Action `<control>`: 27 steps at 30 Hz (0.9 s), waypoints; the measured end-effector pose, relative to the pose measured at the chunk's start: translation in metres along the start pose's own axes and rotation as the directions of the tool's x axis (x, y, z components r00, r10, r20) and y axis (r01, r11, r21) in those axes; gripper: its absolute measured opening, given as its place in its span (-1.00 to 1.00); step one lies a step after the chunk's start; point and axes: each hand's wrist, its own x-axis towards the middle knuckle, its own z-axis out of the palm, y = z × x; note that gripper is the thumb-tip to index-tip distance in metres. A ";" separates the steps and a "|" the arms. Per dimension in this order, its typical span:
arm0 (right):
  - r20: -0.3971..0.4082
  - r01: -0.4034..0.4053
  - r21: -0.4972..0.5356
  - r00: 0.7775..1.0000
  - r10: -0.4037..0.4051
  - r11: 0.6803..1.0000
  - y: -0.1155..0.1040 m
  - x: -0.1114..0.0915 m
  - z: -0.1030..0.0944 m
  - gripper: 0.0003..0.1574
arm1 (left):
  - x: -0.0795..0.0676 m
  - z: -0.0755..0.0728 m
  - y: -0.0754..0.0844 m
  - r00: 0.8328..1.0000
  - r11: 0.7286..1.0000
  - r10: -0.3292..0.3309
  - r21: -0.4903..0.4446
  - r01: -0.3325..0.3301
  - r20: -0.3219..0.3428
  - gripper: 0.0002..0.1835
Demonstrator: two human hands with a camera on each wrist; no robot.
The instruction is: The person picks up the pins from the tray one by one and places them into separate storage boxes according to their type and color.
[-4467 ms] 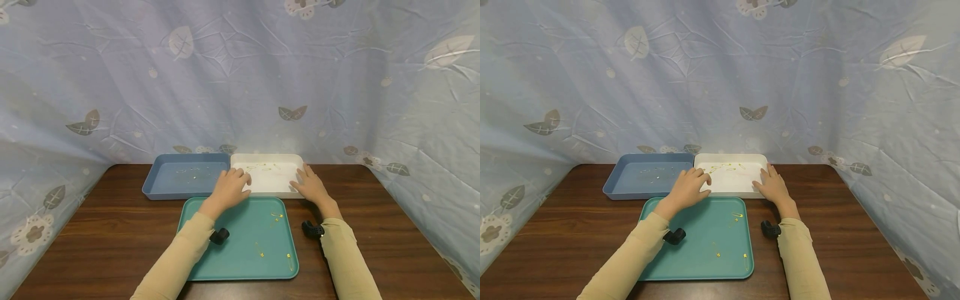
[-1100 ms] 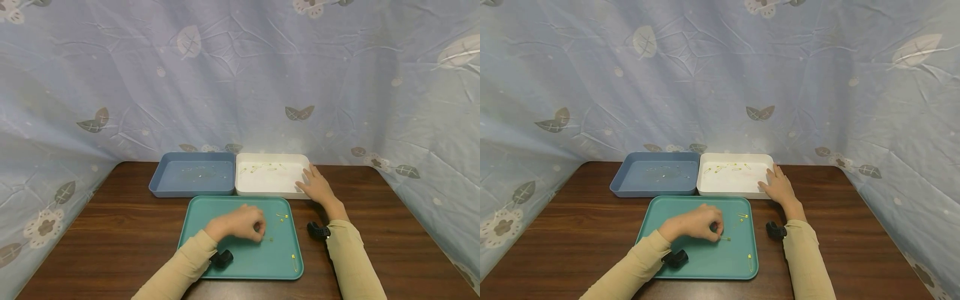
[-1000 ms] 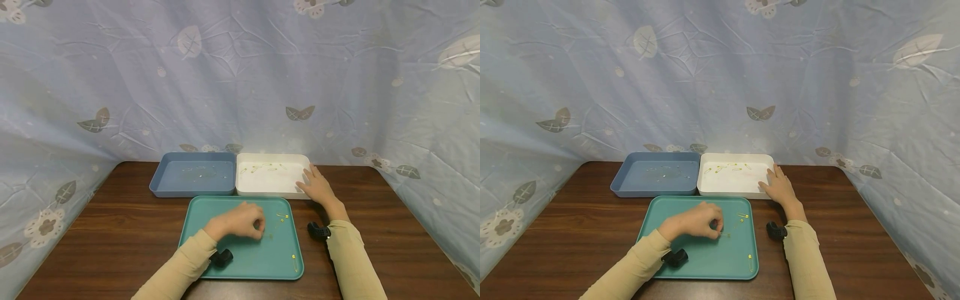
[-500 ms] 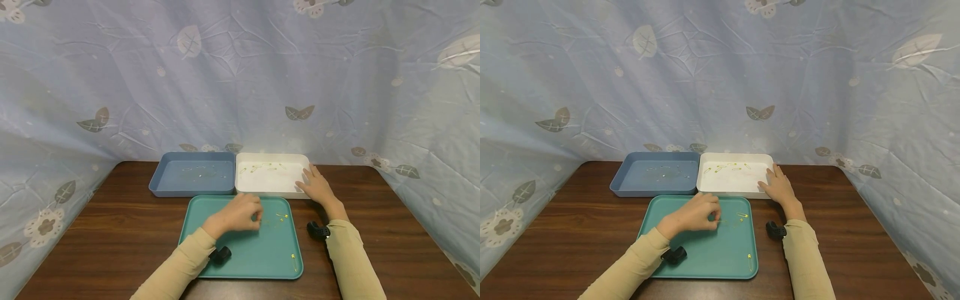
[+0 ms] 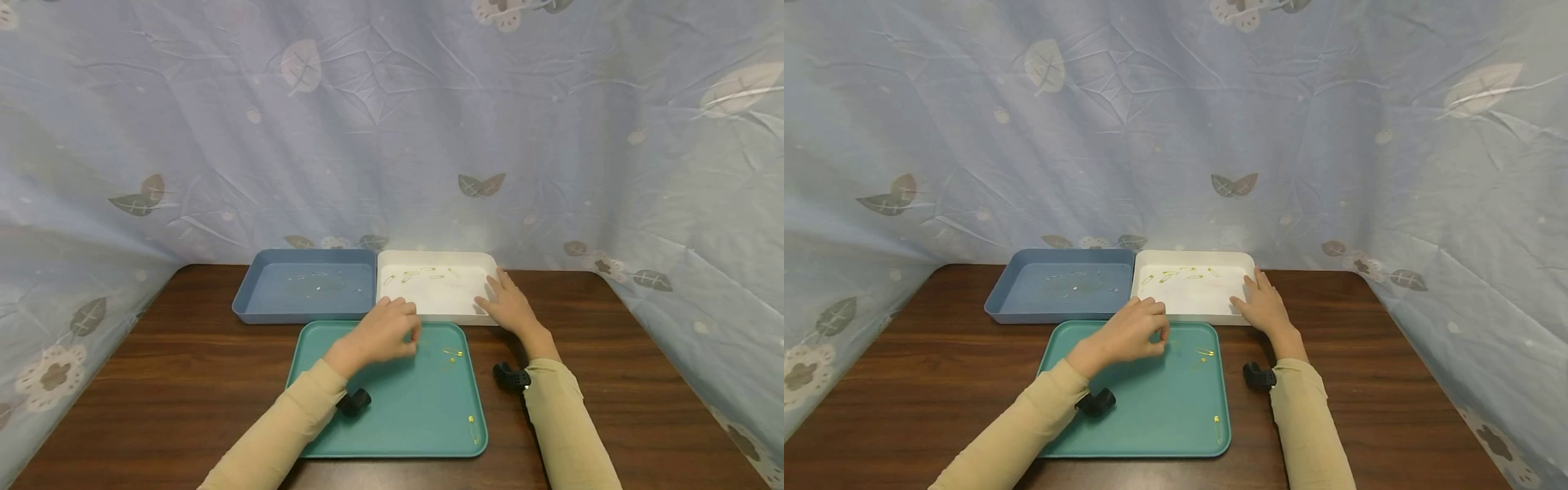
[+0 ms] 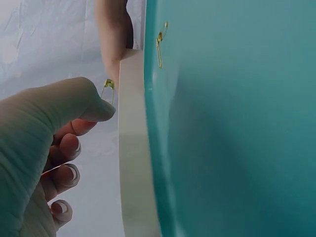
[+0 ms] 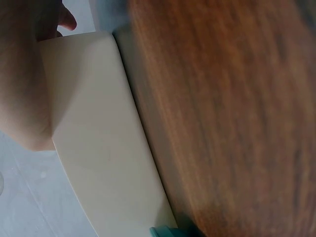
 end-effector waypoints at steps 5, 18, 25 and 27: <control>0.000 -0.001 -0.006 1.000 0.001 1.000 0.000 0.000 -0.001 -0.09 | 0.011 -0.002 -0.007 0.999 0.999 0.026 0.034 -0.025 -0.019 -0.92; 0.004 -0.003 -0.012 1.000 0.003 1.000 0.001 0.000 0.001 -0.09 | 0.043 -0.013 -0.031 0.998 0.992 0.060 0.117 -0.057 -0.029 -0.88; 0.009 0.000 0.002 1.000 0.000 1.000 0.000 -0.001 -0.002 -0.08 | 0.056 -0.009 -0.044 0.999 0.990 0.051 0.130 -0.051 -0.001 -0.91; 0.008 -0.002 0.006 1.000 0.002 1.000 -0.001 -0.001 -0.002 -0.08 | 0.059 -0.008 -0.049 0.999 0.989 0.054 0.136 -0.054 0.001 -0.90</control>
